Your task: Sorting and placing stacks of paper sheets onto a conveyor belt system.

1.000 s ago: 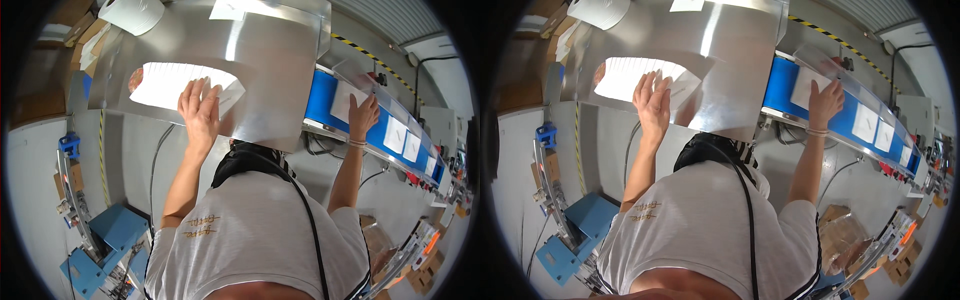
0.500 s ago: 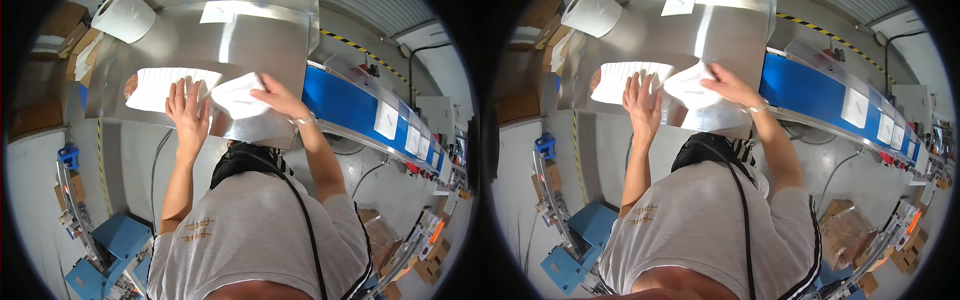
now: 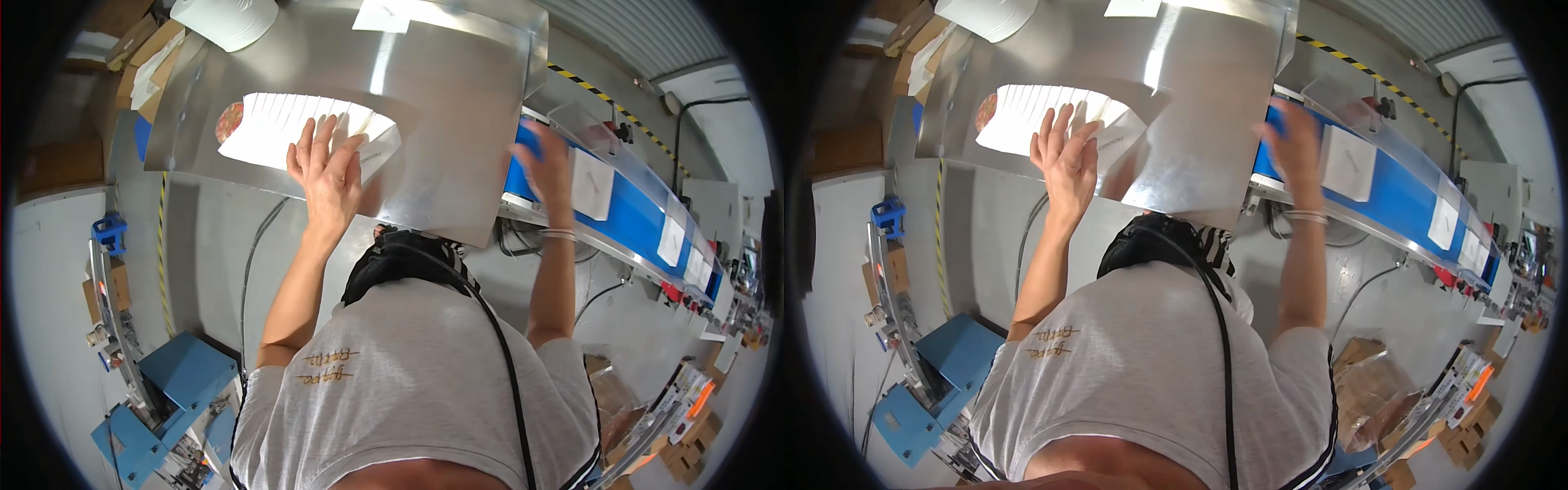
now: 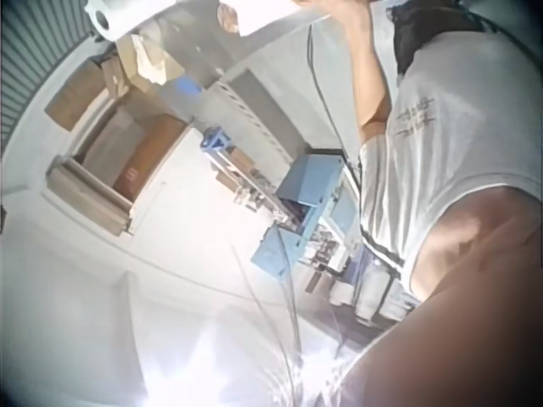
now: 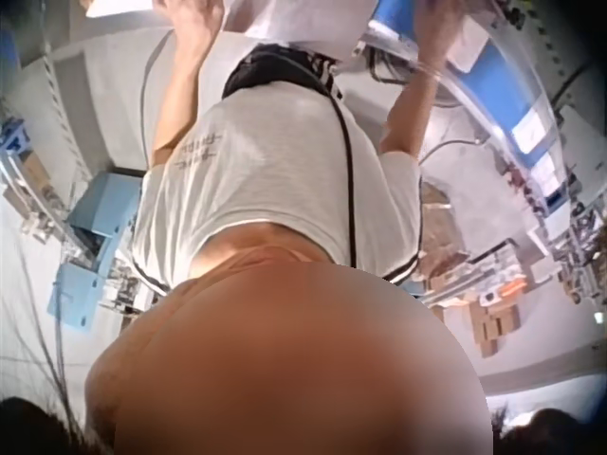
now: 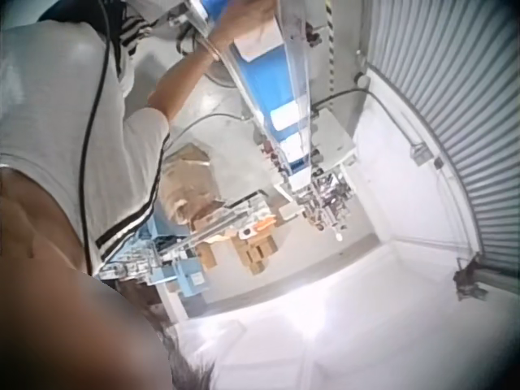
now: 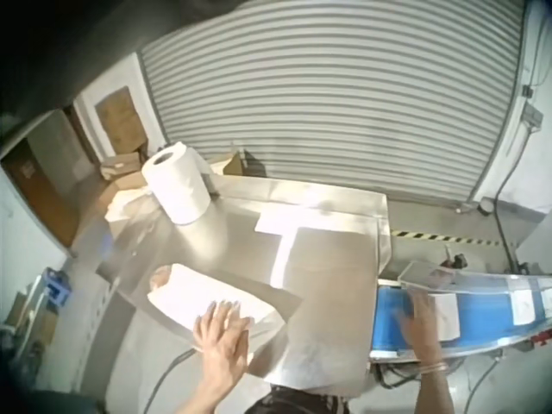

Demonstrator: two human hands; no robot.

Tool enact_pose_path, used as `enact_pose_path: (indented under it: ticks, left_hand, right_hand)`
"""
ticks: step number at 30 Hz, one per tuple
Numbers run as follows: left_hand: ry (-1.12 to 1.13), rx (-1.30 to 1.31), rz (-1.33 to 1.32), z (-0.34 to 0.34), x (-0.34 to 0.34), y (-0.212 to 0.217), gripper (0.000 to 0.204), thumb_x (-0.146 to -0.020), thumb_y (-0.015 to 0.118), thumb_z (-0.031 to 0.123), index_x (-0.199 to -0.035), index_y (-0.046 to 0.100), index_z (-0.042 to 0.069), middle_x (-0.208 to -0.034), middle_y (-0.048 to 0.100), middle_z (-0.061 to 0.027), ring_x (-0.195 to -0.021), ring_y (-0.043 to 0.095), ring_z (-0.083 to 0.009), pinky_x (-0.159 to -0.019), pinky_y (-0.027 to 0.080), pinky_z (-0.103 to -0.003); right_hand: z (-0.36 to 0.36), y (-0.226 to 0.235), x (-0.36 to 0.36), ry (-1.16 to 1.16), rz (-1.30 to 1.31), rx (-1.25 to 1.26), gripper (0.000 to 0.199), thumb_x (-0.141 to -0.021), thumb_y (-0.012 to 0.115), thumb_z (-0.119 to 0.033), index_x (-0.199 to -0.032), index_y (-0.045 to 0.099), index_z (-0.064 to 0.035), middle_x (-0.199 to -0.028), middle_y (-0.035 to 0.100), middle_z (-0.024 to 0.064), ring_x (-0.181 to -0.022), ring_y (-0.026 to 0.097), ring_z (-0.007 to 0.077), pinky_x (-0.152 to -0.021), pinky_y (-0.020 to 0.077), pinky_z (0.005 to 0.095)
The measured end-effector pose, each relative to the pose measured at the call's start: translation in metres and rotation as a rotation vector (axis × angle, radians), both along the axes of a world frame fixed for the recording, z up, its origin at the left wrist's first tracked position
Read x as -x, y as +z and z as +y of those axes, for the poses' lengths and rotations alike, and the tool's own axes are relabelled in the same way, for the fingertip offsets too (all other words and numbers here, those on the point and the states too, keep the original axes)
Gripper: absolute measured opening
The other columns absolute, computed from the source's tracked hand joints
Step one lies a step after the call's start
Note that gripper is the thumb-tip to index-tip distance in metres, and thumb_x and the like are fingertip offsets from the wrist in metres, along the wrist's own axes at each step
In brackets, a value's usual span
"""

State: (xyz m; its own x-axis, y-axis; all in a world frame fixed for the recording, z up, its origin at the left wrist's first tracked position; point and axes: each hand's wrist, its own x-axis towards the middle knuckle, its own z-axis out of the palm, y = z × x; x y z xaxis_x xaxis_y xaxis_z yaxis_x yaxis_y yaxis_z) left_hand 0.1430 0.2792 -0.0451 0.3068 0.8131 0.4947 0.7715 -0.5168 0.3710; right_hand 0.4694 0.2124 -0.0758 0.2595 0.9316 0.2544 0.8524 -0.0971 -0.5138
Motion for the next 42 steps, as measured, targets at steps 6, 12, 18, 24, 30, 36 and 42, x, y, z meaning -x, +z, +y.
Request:
enact_pose_path:
  ticks: [6, 12, 18, 24, 30, 36, 42]
  left_hand:
    - [-0.108, 0.062, 0.069, 0.000, -0.001, 0.013, 0.031, -0.078, 0.066, 0.005, -0.107, 0.067, 0.016, -0.142, 0.041, -0.0136, -0.137, 0.027, -0.0387, -0.109, 0.012, -0.057]
    - [-0.036, 0.071, 0.031, 0.008, 0.011, 0.008, 0.043, -0.082, 0.067, 0.011, -0.124, 0.056, 0.007, -0.143, 0.037, -0.0207, -0.136, 0.028, -0.0403, -0.109, 0.018, -0.055]
    - [-0.049, 0.026, -0.051, 0.012, 0.014, 0.001, 0.036, -0.079, 0.063, -0.002, -0.113, 0.064, 0.008, -0.131, 0.051, -0.0160, -0.126, 0.043, -0.0380, -0.105, 0.030, -0.050]
    - [-0.030, 0.022, -0.059, 0.011, 0.011, 0.003, 0.033, -0.077, 0.063, -0.001, -0.108, 0.067, 0.012, -0.132, 0.052, -0.0097, -0.129, 0.041, -0.0360, -0.107, 0.025, -0.050]
    - [-0.019, 0.081, -0.062, 0.008, 0.011, 0.009, 0.032, -0.076, 0.063, 0.000, -0.103, 0.069, 0.017, -0.135, 0.050, -0.0095, -0.133, 0.034, -0.0353, -0.110, 0.017, -0.053]
    - [-0.104, 0.125, 0.011, 0.010, 0.007, 0.017, 0.030, -0.077, 0.067, 0.006, -0.105, 0.068, 0.016, -0.142, 0.041, -0.0153, -0.138, 0.026, -0.0381, -0.110, 0.012, -0.055]
    - [0.039, 0.057, 0.000, 0.016, 0.024, 0.011, 0.034, -0.083, 0.065, 0.010, -0.117, 0.062, 0.007, -0.141, 0.040, -0.0198, -0.135, 0.031, -0.0382, -0.108, 0.021, -0.054]
  right_hand:
    - [0.081, -0.005, 0.106, 0.612, 0.552, 0.067, 0.047, -0.081, 0.071, -0.017, -0.125, 0.056, -0.0097, -0.116, 0.060, 0.0078, -0.111, 0.055, 0.0233, -0.095, 0.0436, 0.0328]
    - [0.050, -0.012, 0.083, 0.470, 1.052, 0.343, 0.048, -0.089, 0.065, -0.021, -0.129, 0.047, -0.0012, -0.112, 0.059, 0.0043, -0.100, 0.053, 0.0113, -0.087, 0.0442, 0.0274]
    - [-0.009, -0.042, -0.012, -0.386, 0.636, 0.139, 0.029, -0.089, 0.065, -0.028, -0.098, 0.063, -0.0007, -0.075, 0.058, -0.0007, -0.069, 0.047, 0.0077, -0.061, 0.0412, 0.0247]
    - [-0.029, -0.029, -0.049, -0.462, 0.055, -0.002, 0.045, -0.083, 0.067, -0.035, -0.113, 0.059, -0.0023, -0.091, 0.064, 0.0183, -0.084, 0.062, 0.0341, -0.073, 0.0489, 0.0410]
    - [0.030, 0.003, 0.039, 0.171, -0.048, -0.201, 0.043, -0.079, 0.072, -0.018, -0.118, 0.057, -0.0060, -0.109, 0.060, 0.0155, -0.103, 0.056, 0.0341, -0.092, 0.0436, 0.0396]
    - [0.089, 0.000, 0.129, 0.612, 0.503, 0.054, 0.043, -0.078, 0.071, -0.017, -0.119, 0.057, -0.0105, -0.129, 0.051, 0.0132, -0.118, 0.049, 0.0286, -0.094, 0.0427, 0.0371]
    - [0.049, -0.024, 0.103, 0.335, 1.137, 0.184, 0.040, -0.091, 0.064, -0.027, -0.118, 0.052, -0.0001, -0.102, 0.061, 0.0033, -0.093, 0.056, 0.0102, -0.082, 0.0471, 0.0263]
